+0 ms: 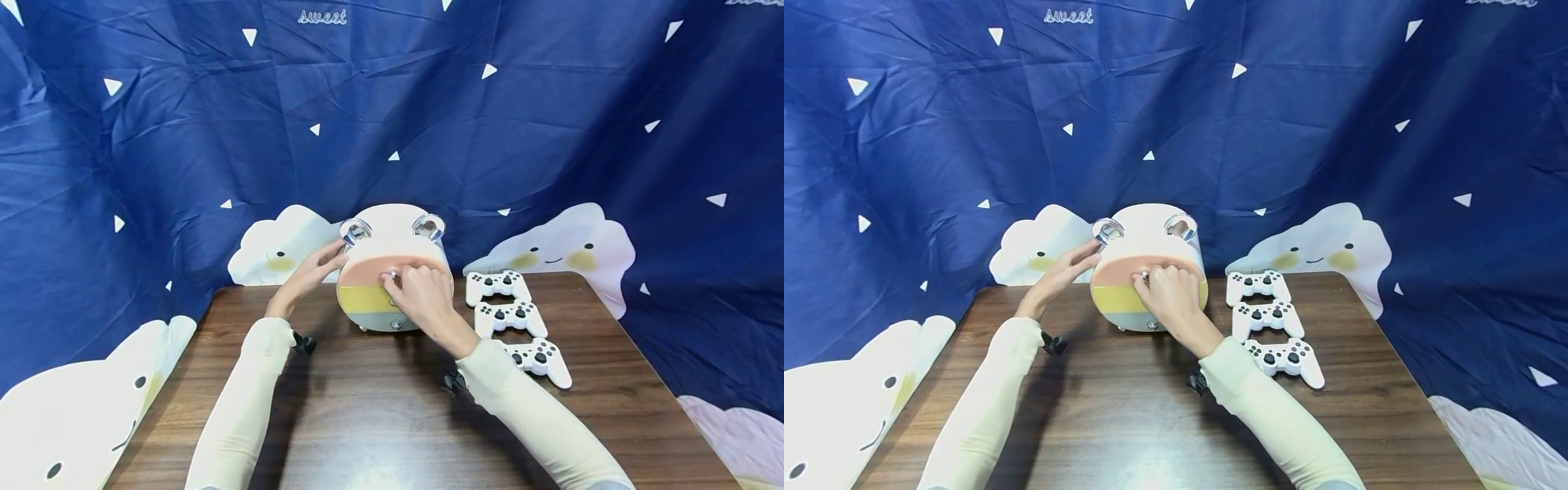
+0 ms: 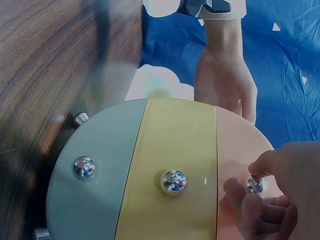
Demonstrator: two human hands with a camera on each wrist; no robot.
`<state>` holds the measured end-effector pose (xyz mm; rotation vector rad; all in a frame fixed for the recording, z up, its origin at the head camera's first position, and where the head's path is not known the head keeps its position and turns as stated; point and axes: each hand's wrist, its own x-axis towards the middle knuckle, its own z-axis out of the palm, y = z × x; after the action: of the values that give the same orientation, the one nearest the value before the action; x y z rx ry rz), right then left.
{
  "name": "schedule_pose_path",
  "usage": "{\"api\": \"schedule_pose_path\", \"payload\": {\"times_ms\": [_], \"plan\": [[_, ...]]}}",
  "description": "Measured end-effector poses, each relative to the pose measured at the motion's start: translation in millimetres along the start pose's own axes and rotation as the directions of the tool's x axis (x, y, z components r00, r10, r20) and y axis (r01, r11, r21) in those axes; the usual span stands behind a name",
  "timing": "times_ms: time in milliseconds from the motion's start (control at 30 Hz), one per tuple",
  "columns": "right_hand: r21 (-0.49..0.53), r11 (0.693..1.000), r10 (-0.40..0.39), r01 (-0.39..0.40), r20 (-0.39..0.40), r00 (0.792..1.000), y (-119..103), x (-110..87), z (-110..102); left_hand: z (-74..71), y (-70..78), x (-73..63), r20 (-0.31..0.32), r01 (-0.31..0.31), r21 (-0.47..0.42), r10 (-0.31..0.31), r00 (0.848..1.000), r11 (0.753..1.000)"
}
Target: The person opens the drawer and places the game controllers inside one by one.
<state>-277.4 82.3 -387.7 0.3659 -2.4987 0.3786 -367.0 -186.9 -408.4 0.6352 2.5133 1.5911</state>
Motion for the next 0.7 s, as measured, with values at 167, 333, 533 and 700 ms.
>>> {"api": "schedule_pose_path", "payload": {"times_ms": [167,333,533,700], "plan": [[0.000,1.000,0.002,-0.002,0.005,1.000,-0.7,0.0,1.5,0.7,-1.0,0.2,0.007,0.000,-0.005,0.000,1.000,1.000],[-0.005,1.000,-0.022,0.022,-0.009,1.000,-1.3,0.1,2.8,0.0,-2.4,1.0,0.007,-0.005,-0.004,0.006,1.000,1.000],[-0.006,1.000,-0.031,0.031,-0.026,0.999,-0.4,-0.7,3.5,-0.5,-1.6,0.6,0.013,-0.007,-0.011,0.007,1.000,1.000],[-0.015,0.999,-0.048,0.048,-0.058,0.997,-1.0,-4.7,2.1,-1.0,-3.0,1.8,0.010,-0.010,-0.002,0.010,1.000,1.000]]}}
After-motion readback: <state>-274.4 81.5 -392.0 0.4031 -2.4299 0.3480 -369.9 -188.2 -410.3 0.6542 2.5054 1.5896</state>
